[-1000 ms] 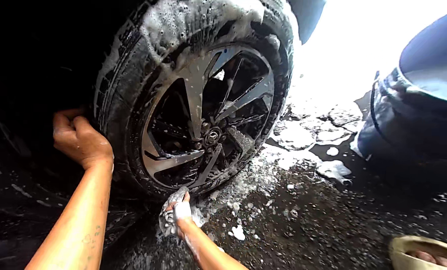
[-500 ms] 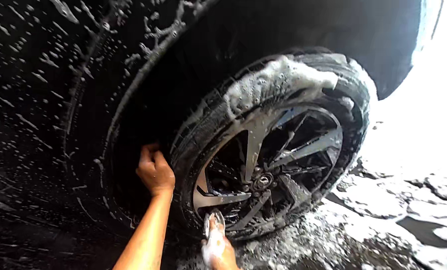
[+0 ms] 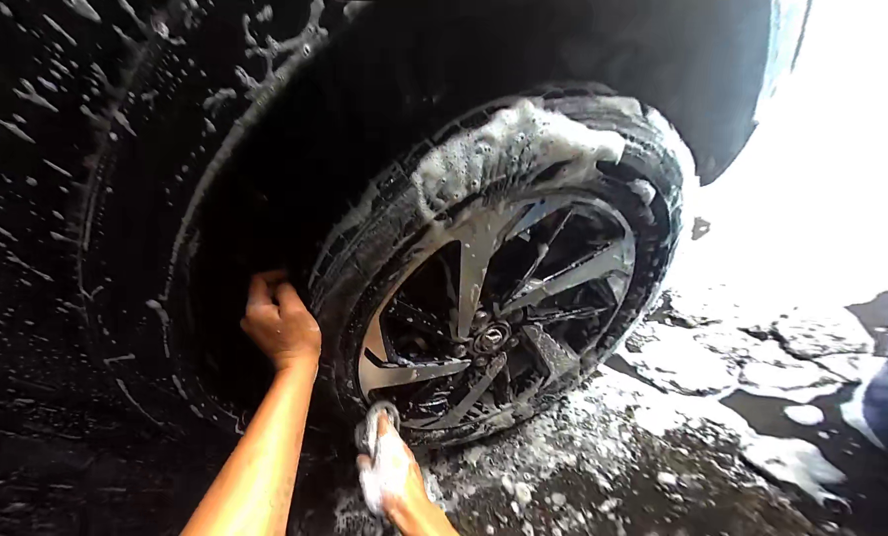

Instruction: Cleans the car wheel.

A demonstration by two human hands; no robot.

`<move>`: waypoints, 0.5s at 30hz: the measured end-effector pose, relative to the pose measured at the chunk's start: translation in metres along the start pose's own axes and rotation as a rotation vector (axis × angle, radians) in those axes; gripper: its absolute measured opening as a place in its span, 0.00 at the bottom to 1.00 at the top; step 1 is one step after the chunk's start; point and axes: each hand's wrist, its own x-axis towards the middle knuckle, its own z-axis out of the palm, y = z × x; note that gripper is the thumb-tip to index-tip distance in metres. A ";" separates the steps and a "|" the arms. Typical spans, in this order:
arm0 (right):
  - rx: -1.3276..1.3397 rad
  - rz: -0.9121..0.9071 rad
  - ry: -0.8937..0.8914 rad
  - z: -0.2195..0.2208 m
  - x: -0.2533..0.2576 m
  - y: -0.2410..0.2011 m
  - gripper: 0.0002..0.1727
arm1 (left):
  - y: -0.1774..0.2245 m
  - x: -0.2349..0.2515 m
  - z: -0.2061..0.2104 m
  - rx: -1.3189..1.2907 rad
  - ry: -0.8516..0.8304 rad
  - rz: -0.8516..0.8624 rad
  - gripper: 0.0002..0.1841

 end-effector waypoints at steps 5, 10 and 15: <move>-0.134 0.006 -0.024 0.016 0.004 0.026 0.49 | 0.002 0.000 -0.002 -0.016 0.003 -0.026 0.14; -0.495 0.030 0.029 -0.013 0.015 0.116 0.38 | -0.001 0.001 0.001 -0.075 0.015 -0.010 0.13; -0.368 0.135 0.079 -0.045 0.005 0.072 0.44 | -0.003 0.002 -0.001 -0.065 -0.011 0.011 0.13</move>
